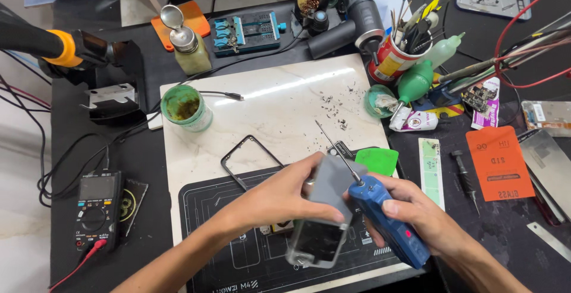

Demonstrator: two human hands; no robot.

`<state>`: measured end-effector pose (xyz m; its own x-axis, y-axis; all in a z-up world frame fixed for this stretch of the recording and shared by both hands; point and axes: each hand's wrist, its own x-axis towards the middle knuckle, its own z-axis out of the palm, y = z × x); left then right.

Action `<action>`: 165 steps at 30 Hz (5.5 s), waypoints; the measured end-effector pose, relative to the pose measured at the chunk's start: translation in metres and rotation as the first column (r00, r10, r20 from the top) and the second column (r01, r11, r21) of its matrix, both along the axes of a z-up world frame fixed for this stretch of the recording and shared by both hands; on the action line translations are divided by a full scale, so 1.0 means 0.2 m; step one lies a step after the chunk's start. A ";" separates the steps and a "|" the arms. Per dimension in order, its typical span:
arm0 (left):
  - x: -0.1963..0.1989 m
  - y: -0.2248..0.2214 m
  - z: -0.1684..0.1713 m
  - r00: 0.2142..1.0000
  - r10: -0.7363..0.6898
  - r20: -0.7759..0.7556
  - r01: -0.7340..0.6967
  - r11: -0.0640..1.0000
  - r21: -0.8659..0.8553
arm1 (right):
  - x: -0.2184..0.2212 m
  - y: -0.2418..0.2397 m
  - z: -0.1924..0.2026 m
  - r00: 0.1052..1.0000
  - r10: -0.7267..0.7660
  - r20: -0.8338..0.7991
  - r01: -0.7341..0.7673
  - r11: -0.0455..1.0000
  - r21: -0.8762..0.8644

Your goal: The person prying the front screen assembly away from the back casing of a mobile phone using a green plastic pry tool, then lifting the screen to reveal the internal battery and motherboard components.

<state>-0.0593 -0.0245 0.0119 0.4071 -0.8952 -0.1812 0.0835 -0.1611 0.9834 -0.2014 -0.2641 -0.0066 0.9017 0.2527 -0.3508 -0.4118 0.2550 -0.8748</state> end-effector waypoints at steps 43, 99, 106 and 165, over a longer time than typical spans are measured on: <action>0.01 0.07 0.11 0.914 0.062 0.402 0.055 0.961 -0.272 | -0.07 -0.86 0.03 0.841 0.538 -0.051 -0.439 0.627 -0.643; 0.18 0.11 -0.07 0.807 0.344 -0.480 -0.363 0.930 0.057 | 0.04 0.00 0.12 0.852 0.338 0.400 0.423 0.005 -0.906; 0.18 0.12 -0.06 0.810 0.370 -0.455 -0.371 0.924 0.091 | 0.04 0.00 0.11 0.855 0.360 0.373 0.401 -0.003 -0.916; 0.18 0.10 -0.10 0.810 0.384 -0.443 -0.375 0.920 0.113 | 0.04 0.01 0.10 0.840 0.393 0.375 0.410 -0.006 -0.912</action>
